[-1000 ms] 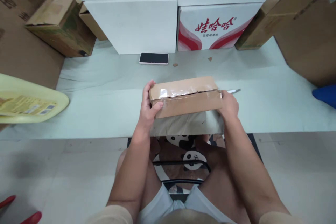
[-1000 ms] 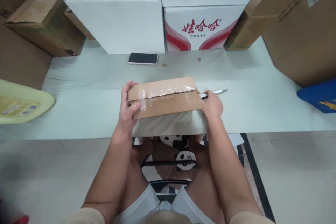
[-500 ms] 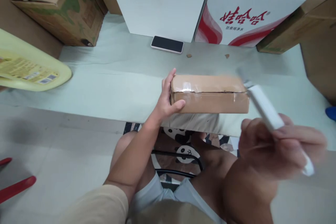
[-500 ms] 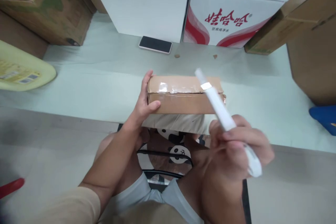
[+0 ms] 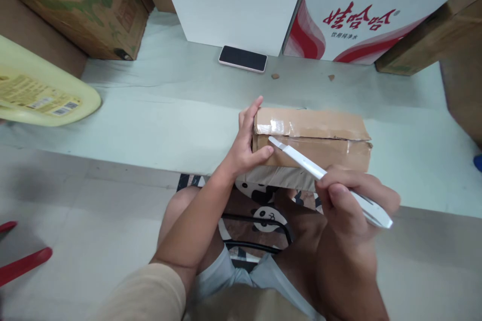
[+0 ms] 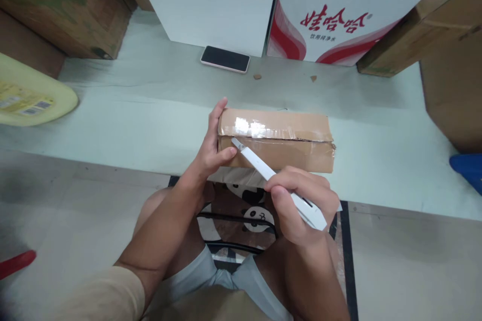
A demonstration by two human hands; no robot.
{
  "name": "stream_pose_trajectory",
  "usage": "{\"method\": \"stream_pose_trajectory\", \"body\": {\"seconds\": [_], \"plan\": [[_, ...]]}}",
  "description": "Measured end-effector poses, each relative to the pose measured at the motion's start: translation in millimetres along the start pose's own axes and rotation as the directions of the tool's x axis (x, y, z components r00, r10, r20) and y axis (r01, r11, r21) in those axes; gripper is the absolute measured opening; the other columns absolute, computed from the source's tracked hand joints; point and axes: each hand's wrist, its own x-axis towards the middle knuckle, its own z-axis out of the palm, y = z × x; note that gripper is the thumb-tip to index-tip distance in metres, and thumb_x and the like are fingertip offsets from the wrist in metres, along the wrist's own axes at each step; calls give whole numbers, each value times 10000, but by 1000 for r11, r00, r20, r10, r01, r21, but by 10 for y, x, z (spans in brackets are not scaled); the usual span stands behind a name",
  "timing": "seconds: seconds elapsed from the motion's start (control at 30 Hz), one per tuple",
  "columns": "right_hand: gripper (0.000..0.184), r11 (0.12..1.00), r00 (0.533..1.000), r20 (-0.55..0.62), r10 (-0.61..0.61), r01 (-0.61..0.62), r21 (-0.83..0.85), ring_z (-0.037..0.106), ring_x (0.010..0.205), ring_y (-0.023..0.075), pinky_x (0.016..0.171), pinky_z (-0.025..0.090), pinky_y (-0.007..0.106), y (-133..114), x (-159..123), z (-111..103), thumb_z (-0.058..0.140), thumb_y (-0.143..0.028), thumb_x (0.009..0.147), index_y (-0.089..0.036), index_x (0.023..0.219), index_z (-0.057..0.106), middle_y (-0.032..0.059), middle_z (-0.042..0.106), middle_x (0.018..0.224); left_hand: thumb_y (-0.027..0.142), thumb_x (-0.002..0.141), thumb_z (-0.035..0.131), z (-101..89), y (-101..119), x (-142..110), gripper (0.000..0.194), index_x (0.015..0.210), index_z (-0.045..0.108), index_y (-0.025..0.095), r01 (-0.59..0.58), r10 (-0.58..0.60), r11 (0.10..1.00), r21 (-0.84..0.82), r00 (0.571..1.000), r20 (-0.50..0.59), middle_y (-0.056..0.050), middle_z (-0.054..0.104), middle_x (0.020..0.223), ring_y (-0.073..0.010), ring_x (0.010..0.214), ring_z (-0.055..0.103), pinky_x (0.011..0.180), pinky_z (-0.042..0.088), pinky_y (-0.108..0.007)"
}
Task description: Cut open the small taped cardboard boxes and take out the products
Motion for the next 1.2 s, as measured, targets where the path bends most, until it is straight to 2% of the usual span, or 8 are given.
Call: {"method": "stream_pose_trajectory", "body": {"seconds": [0.2, 0.37, 0.5, 0.77, 0.9, 1.07, 1.13, 1.2], "plan": [[212, 996, 995, -73, -70, 74, 58, 462, 435, 102, 426, 369, 263, 22, 34, 29, 632, -271, 912, -226, 717, 703, -21, 599, 581, 811, 700, 699, -5, 7, -8, 1039, 1551, 349, 329, 14, -14, 1000, -19, 1000, 8, -109, 445, 1456, -390, 1421, 397, 1225, 315, -558], [182, 1000, 992, -126, 3, -3, 1, 488, 452, 96, 438, 379, 249, -19, 9, 21, 672, -246, 907, -236, 739, 740, -32, 602, 577, 762, 745, 700, -5, -45, -15, 990, 1562, 332, 341, -28, 28, 999, -15, 1000, 5, -108, 447, 1446, -379, 1391, 440, 1215, 334, -558], [189, 998, 981, -189, 51, -57, -22, 514, 455, 94, 445, 393, 243, -63, -3, 37, 679, -258, 914, -241, 744, 760, -36, 616, 573, 732, 774, 695, 12, -81, -8, 991, 1585, 261, 363, -64, 64, 998, -25, 998, 4, -108, 449, 1428, -362, 1370, 477, 1199, 356, -554], [153, 996, 980, -198, 35, -50, -71, 551, 468, 104, 440, 401, 242, -68, -14, 20, 689, -245, 902, -236, 765, 758, -33, 635, 579, 833, 651, 721, 41, -43, 11, 1176, 1599, 219, 350, 33, -34, 999, -26, 998, -54, -130, 480, 1424, -366, 1301, 547, 1128, 434, -538], [150, 993, 987, -161, -3, -17, -121, 560, 461, 104, 442, 420, 237, -59, 20, -18, 690, -260, 907, -233, 773, 753, -33, 650, 593, 814, 704, 695, 27, -113, 8, 1144, 1611, 161, 366, -19, 19, 1000, -10, 999, -29, -131, 453, 1459, -363, 1297, 558, 1119, 446, -538], [122, 988, 995, -94, -29, 15, -151, 576, 485, 97, 460, 438, 230, -72, 69, -10, 708, -262, 897, -229, 787, 748, -37, 660, 615, 804, 772, 639, 8, -265, 20, 1127, 1618, 18, 395, -158, 156, 986, 61, 987, 37, -119, 432, 1472, -350, 1330, 537, 1141, 427, -544], [117, 988, 994, -107, -33, 16, -151, 568, 490, 96, 462, 427, 238, -47, 49, -22, 711, -264, 895, -232, 787, 744, -40, 651, 623, 795, 793, 624, 9, -304, 28, 1108, 1617, -5, 401, -196, 193, 977, 81, 980, 49, -115, 434, 1466, -350, 1334, 536, 1152, 415, -545], [103, 985, 984, -176, -23, -7, -170, 570, 514, 107, 478, 418, 259, 30, 6, -86, 698, -279, 907, -236, 822, 738, -34, 635, 641, 795, 799, 617, 7, -326, 35, 1096, 1616, -1, 404, -216, 213, 971, 99, 976, 43, -113, 449, 1454, -354, 1331, 539, 1149, 418, -544]]}}
